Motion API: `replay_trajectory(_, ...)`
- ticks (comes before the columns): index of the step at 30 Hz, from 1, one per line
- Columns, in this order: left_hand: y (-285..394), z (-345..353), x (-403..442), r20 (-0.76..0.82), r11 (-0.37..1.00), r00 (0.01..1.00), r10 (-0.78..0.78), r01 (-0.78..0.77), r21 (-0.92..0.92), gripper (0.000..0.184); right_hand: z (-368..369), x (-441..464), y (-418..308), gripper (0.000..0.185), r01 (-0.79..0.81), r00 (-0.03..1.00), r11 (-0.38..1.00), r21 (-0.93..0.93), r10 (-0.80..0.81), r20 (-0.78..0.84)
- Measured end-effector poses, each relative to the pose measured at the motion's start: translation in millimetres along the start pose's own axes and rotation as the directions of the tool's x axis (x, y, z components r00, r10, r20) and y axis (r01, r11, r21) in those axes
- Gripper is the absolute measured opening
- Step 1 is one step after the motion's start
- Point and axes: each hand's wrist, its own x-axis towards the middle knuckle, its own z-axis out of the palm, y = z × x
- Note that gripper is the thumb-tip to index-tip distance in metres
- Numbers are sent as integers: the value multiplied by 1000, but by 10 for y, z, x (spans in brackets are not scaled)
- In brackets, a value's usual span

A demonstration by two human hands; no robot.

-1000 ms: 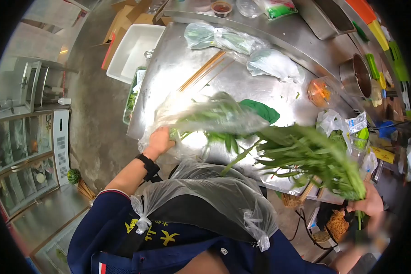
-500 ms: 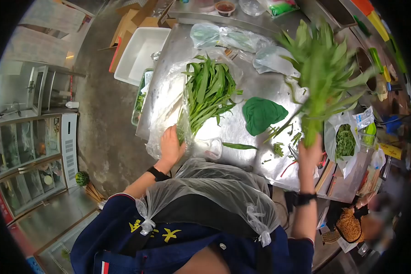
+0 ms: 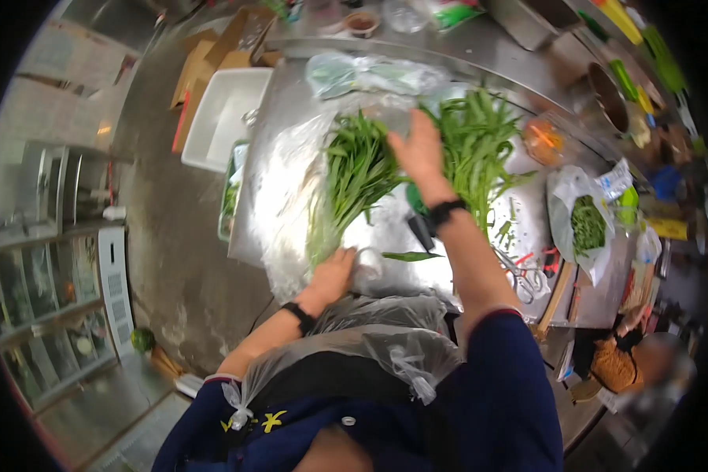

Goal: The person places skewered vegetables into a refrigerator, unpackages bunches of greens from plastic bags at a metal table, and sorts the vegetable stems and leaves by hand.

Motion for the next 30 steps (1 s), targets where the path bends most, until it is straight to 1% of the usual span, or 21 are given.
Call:
replay_trajectory(2, -158, -122, -207, -69, 985, 983, 170, -168, 35, 25, 332, 167, 56, 46, -109, 963, 978, -179, 148, 224)
replay_trajectory(3, -186, -308, -360, -63, 972, 970, 235, -233, 36, 19, 261, 217, 21, 46, -131, 964, 973, -191, 170, 203)
replay_trajectory(5, -290, -818, -658, -110, 982, 984, 137, -150, -116, 12, -69, 356, -151, 37, -362, 872, 928, 90, 303, 384)
replay_trajectory(6, -365, -1082, -785, -297, 994, 948, 111, -107, 30, 13, -260, 458, -169, 37, -361, 897, 882, 305, 237, 374)
replay_trajectory(7, -454, -1357, -924, -468, 986, 881, -64, -15, -163, 9, -505, 553, -196, 38, -348, 917, 788, 507, 173, 361)
replay_trajectory(8, -467, -1725, -1030, -574, 980, 809, -125, 9, -201, 9, -986, 724, -384, 31, -324, 875, 851, 414, 104, 472)
replay_trajectory(9, -549, -1963, -1162, -615, 943, 736, -284, 98, -318, 8, -1349, 809, -603, 27, -323, 868, 832, 452, 71, 491)
replay_trajectory(10, -621, -2211, -1300, -636, 935, 713, -295, 79, -346, 10, -1634, 855, -784, 24, -323, 860, 811, 488, 36, 509)
replay_trajectory(12, -643, -2528, -1479, -720, 875, 579, -383, -22, -483, 17, -2063, 934, -992, 24, -309, 798, 854, 418, -6, 602)
replay_trajectory(14, -625, -2783, -1544, -805, 807, 449, -388, -256, -532, 21, -2335, 877, -1164, 32, -286, 828, 870, 402, 14, 560)
replay_trajectory(15, -504, -2903, -1546, -808, 811, 441, -391, -251, -529, 21, -2549, 835, -1245, 21, -296, 842, 755, 585, -83, 533)
replay_trajectory(16, -338, -3002, -1522, -855, 755, 348, -386, -413, -509, 22, -2802, 797, -1305, 16, -292, 853, 604, 742, -185, 487)
replay_trajectory(17, -265, -3062, -1544, -887, 690, 244, -391, -560, -458, 25, -3038, 688, -1354, 17, -279, 891, 444, 852, -212, 402)
replay_trajectory(19, -342, -3130, -1634, -877, 628, 209, -432, -628, -459, 26, -3304, 427, -1418, 33, -259, 900, 95, 961, -338, 276)
replay_trajectory(20, -387, -3149, -1656, -859, 537, 212, -466, -704, -465, 28, -3224, 715, -1569, 44, -449, 517, 57, 892, -798, 311)
replay_trajectory(21, -424, -3152, -1698, -803, 402, 275, -529, -752, -522, 28, -3310, 588, -1537, 52, -443, 656, -18, 896, -688, 310)
replay_trajectory(22, -482, -3140, -1685, -803, 413, 257, -538, -750, -517, 28, -3334, 621, -1552, 39, -434, 605, 51, 899, -723, 333)
replay_trajectory(24, -642, -3060, -1503, -683, 427, 391, -617, -563, -708, 26, -3348, 492, -1386, 45, -222, 920, 233, 947, -271, 283)
replay_trajectory(26, -779, -2900, -1146, -541, 466, 440, -716, -276, -841, 22, -2825, 753, -1269, 55, -269, 846, 551, 790, -257, 467)
replay_trajectory(28, -1566, -2503, -969, -222, 392, 609, -762, 159, -906, 19, -2120, 858, -1255, 59, -241, 847, 663, 709, -213, 487)
replay_trajectory(30, -1930, -1996, -846, -77, 294, 656, -751, 228, -928, 12, -1554, 972, -701, 58, -2, 819, 971, 238, -135, 557)
